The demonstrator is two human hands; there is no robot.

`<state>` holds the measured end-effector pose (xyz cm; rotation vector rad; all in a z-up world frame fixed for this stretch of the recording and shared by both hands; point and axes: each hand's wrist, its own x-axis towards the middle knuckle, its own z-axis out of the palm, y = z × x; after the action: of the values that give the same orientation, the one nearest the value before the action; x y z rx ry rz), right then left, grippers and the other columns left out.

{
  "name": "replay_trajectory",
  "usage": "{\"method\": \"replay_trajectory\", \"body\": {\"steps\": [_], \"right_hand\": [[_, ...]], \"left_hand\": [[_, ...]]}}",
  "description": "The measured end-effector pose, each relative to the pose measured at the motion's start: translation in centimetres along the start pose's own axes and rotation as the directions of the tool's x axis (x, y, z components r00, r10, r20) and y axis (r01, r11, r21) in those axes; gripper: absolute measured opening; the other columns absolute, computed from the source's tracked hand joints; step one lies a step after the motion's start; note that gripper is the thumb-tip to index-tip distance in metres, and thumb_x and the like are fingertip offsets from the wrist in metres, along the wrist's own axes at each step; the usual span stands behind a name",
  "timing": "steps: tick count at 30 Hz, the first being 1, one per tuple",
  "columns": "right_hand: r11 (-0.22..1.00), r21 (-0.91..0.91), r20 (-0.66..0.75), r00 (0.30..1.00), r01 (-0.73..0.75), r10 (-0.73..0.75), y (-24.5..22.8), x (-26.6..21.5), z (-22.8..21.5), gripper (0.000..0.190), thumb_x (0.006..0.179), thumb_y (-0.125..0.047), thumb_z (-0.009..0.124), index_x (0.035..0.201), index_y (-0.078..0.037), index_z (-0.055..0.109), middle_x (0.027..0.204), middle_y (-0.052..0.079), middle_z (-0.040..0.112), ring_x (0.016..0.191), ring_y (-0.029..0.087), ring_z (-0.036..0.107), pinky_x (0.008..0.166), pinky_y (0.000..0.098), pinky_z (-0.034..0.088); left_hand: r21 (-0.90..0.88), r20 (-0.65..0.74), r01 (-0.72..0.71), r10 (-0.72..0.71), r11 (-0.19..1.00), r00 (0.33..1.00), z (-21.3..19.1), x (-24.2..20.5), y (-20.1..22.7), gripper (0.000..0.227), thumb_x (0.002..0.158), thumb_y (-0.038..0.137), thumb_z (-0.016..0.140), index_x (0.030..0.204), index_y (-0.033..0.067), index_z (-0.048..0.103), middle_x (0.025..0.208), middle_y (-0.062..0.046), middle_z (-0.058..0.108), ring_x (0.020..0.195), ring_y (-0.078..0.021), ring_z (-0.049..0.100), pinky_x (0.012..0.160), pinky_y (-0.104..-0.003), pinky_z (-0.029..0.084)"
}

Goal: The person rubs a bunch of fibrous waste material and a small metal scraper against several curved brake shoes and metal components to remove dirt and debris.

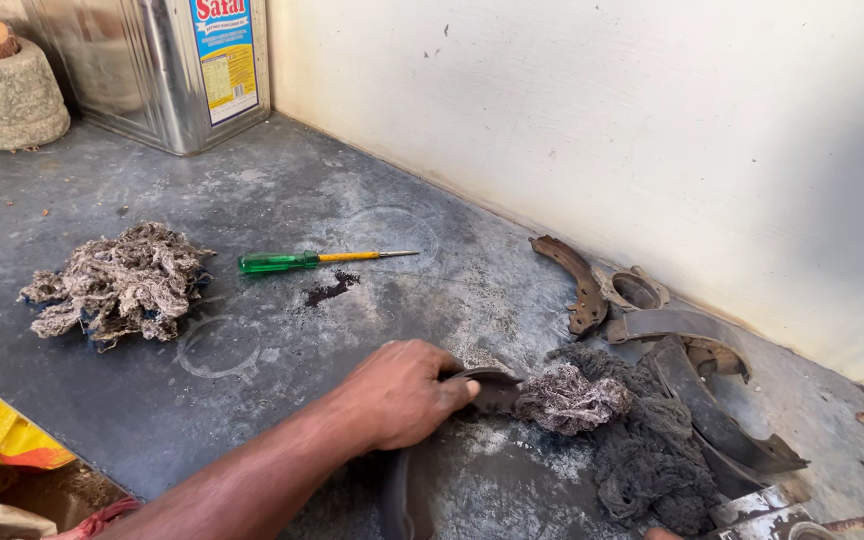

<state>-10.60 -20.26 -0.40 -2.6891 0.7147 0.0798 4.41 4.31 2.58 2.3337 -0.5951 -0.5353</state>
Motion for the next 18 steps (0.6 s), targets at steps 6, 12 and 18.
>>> {"method": "replay_trajectory", "body": {"steps": [6,12,18], "right_hand": [[1.000,0.020,0.018,1.000,0.003,-0.004,0.5,0.5,1.3,0.030,0.092,-0.027,0.075,0.116,-0.012,0.068,0.097,0.007,0.075,0.085,0.017,0.079,0.078,0.0364,0.066],[1.000,0.015,-0.004,1.000,0.009,-0.009,0.0,1.8,1.5,0.027,0.093,-0.029,0.074,0.114,-0.012,0.068,0.094,0.006,0.076,0.082,0.016,0.080,0.076,0.0359,0.066],[1.000,0.008,-0.050,0.999,0.015,-0.015,-1.1,2.3,2.5,0.024,0.095,-0.030,0.074,0.111,-0.013,0.069,0.090,0.005,0.077,0.079,0.015,0.080,0.074,0.0355,0.067]], "left_hand": [[0.071,-0.063,0.082,-0.077,0.994,0.995,-1.5,-3.1,0.1,0.039,0.096,0.039,0.058,0.106,0.0073,0.077,0.084,-0.018,0.075,0.080,-0.0321,0.072,0.081,-0.050,0.054],[0.101,-0.173,-0.073,0.090,0.992,0.981,-0.6,-3.8,-0.4,0.030,0.090,0.031,0.065,0.104,0.0101,0.080,0.099,-0.015,0.068,0.103,-0.0329,0.065,0.092,-0.048,0.050],[0.033,-0.089,-0.066,0.069,0.997,0.994,-0.2,-3.4,-1.0,0.031,0.092,0.028,0.064,0.112,0.0059,0.074,0.100,-0.017,0.069,0.104,-0.0321,0.066,0.093,-0.050,0.051]]}}
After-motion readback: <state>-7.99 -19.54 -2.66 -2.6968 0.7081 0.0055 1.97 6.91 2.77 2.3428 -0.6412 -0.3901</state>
